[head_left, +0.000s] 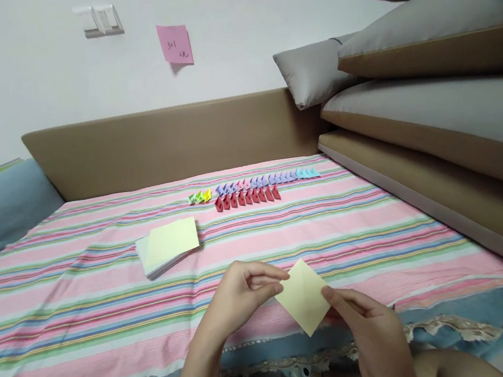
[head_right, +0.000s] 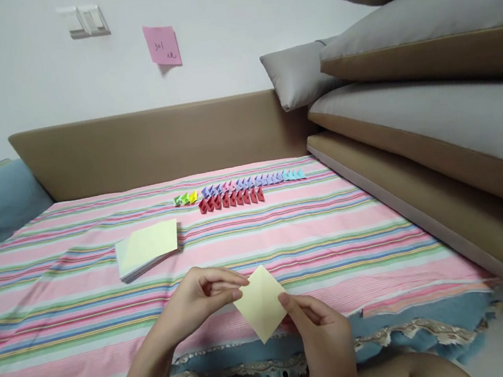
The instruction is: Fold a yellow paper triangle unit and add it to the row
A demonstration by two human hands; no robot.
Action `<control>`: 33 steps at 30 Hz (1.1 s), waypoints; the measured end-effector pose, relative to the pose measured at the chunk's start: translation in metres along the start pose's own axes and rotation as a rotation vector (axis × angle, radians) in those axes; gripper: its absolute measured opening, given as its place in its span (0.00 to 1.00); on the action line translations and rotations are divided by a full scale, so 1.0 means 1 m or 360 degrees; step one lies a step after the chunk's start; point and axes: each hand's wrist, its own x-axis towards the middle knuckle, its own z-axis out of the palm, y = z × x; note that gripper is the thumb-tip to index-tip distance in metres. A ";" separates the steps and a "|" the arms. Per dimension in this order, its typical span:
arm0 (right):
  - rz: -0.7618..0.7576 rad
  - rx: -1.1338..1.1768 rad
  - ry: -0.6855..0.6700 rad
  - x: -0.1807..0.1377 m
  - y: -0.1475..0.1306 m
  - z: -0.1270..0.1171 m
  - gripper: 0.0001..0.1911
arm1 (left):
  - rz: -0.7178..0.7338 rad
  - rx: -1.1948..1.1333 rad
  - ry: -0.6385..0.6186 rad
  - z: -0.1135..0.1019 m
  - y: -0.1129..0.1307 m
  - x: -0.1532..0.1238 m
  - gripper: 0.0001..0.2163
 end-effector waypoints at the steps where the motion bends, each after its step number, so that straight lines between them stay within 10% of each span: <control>1: -0.0021 0.0007 0.0033 0.000 -0.001 0.001 0.18 | 0.0030 0.0010 -0.0003 0.000 0.001 -0.001 0.08; 16: -0.0168 0.0051 -0.0079 -0.004 -0.010 -0.003 0.16 | 0.0211 -0.0020 -0.0117 0.012 -0.003 -0.011 0.15; 25: -0.0444 -0.0138 -0.1000 -0.005 -0.031 -0.024 0.30 | 0.0295 0.0176 0.0059 0.007 0.005 -0.013 0.09; 33: -0.0881 -0.0350 -0.0509 -0.009 -0.033 -0.020 0.04 | 0.0492 0.0231 0.0082 0.017 0.007 -0.014 0.06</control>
